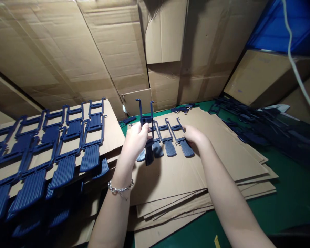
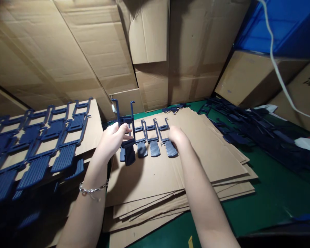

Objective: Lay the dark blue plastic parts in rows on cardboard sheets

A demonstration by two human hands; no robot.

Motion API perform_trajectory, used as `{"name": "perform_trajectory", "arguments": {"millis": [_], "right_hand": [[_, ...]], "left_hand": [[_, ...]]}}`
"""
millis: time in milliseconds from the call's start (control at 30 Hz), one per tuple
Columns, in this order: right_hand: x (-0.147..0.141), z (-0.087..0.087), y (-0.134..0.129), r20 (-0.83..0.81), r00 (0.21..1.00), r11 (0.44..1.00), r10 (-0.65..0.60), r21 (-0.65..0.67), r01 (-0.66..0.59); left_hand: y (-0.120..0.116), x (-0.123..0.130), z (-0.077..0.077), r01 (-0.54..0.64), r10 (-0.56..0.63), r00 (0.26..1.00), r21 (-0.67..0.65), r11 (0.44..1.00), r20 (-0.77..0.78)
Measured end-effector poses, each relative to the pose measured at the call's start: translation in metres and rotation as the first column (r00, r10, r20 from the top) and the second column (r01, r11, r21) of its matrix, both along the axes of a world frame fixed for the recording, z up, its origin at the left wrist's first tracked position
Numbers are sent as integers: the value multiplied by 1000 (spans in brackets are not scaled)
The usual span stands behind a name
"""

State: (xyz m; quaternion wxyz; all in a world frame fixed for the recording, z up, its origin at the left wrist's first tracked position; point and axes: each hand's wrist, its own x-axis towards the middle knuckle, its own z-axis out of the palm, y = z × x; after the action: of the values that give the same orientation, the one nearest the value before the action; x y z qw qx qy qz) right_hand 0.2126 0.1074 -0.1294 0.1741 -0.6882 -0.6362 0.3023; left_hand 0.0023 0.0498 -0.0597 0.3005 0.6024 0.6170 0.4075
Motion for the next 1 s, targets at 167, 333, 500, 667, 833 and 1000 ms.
{"name": "perform_trajectory", "arguments": {"millis": [167,333,500,667,833,1000], "right_hand": [[-2,12,0,70,997,999,-21,50,17],[-16,42,-16,-39,994,961,104,261,-90],[-32,64,-37,-534,737,906,414,164,-390],[-11,70,-36,-590,754,954,290,119,-274],[37,69,-30,-81,989,968,-122,208,137],[56,43,-11,377,898,973,-225,41,226]], "left_hand": [[6,0,-5,58,-41,990,-123,991,137],[5,6,-5,236,-133,896,-200,951,424],[4,13,-5,365,-228,762,-110,925,606],[1,20,-9,306,-284,942,-107,946,178],[-36,58,-27,416,-373,740,-55,908,-559],[-77,94,-50,602,-565,460,-227,766,-685]]}}
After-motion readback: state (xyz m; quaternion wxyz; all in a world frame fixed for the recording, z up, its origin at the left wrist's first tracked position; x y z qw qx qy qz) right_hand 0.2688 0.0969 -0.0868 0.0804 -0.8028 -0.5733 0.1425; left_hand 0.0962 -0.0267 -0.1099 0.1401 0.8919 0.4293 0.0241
